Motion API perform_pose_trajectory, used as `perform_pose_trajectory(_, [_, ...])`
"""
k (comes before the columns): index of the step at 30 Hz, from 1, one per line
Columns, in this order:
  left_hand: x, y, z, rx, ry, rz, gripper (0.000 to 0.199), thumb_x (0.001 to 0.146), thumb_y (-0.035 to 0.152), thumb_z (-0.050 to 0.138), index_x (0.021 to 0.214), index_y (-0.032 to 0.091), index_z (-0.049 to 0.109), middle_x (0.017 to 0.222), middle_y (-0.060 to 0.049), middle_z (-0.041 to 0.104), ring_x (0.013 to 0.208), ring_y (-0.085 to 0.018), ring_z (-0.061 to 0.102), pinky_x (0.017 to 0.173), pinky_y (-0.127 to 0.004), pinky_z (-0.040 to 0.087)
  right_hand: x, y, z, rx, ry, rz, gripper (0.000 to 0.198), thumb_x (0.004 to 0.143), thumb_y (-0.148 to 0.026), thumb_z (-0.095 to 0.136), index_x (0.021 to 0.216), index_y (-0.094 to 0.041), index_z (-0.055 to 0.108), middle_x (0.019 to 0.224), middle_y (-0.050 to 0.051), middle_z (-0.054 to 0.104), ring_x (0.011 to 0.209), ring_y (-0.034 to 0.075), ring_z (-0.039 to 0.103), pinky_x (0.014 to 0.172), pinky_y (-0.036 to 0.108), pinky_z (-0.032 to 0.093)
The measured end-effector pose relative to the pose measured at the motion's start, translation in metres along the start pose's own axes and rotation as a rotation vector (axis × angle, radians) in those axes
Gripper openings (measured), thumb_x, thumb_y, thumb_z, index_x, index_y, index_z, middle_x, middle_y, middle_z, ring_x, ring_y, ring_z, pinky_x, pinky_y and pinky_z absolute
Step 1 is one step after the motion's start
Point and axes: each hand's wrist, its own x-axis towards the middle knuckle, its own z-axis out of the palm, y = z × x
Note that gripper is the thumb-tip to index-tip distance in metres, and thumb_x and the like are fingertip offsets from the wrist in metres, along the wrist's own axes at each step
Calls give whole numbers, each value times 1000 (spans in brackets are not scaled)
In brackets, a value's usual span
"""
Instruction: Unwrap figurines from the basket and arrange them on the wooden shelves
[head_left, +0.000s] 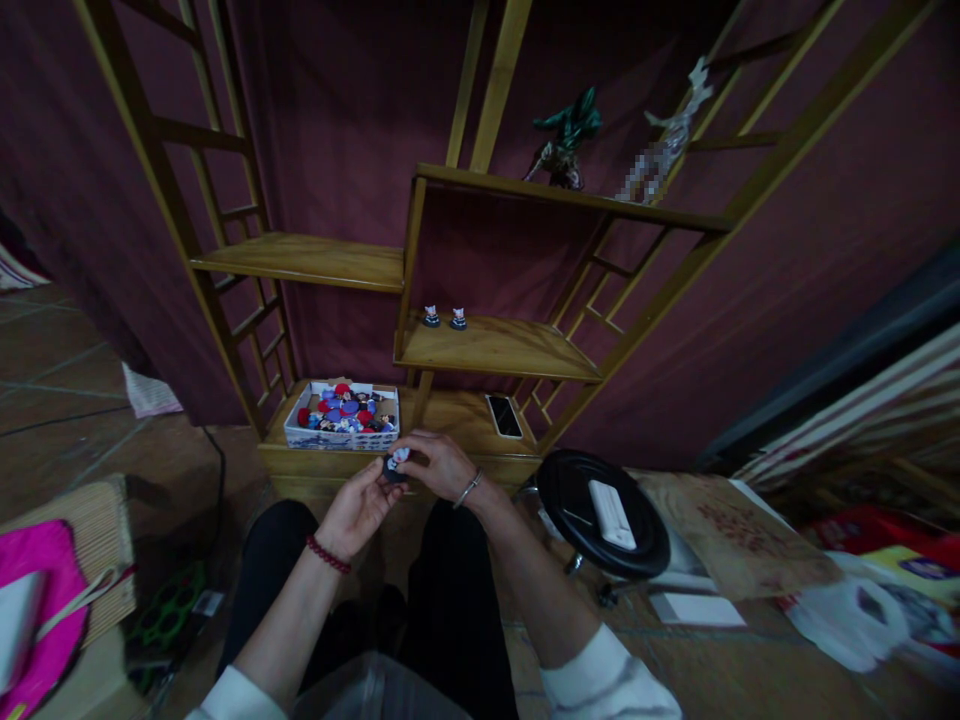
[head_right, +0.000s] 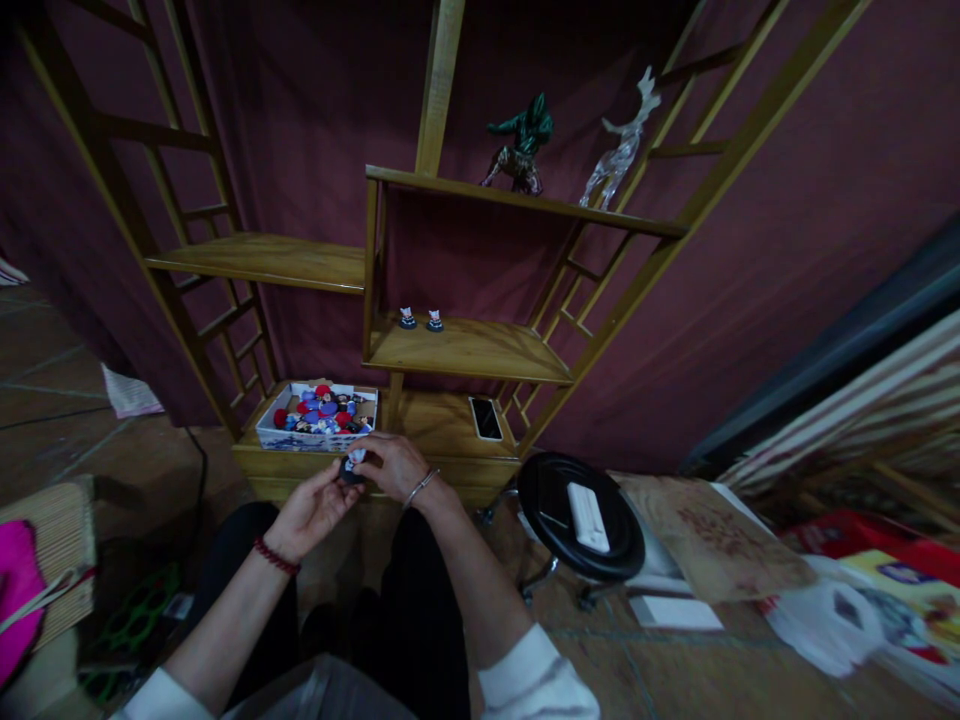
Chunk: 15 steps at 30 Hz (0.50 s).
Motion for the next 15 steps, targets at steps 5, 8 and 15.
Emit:
perform_pose_trajectory(5, [2,-3,-2,-7,-12,16,8,78,14,51,82,11,57,77,-6,62,66,-12,59,63,-24,49,0,3,2,-9,-3,-9,18,75,-20,59,93,-19,61,87,2,60,81,13,55,75,23,41])
perform_pose_trajectory(8, [2,-3,-4,-6,-25,28,7,78,15,52,81,11,58,77,-5,63,66,-13,59,63,-25,49,0,4,4,-18,-1,5,18,74,-19,60,92,-18,60,85,2,60,80,13,55,73,23,41])
perform_pose_trajectory(15, [1,-2,-3,7,-9,28,8,78,15,52,81,11,58,77,-6,63,67,-12,60,61,-22,48,1,0,6,-41,24,48,15,74,-17,59,90,-19,59,84,1,58,78,12,55,71,23,41])
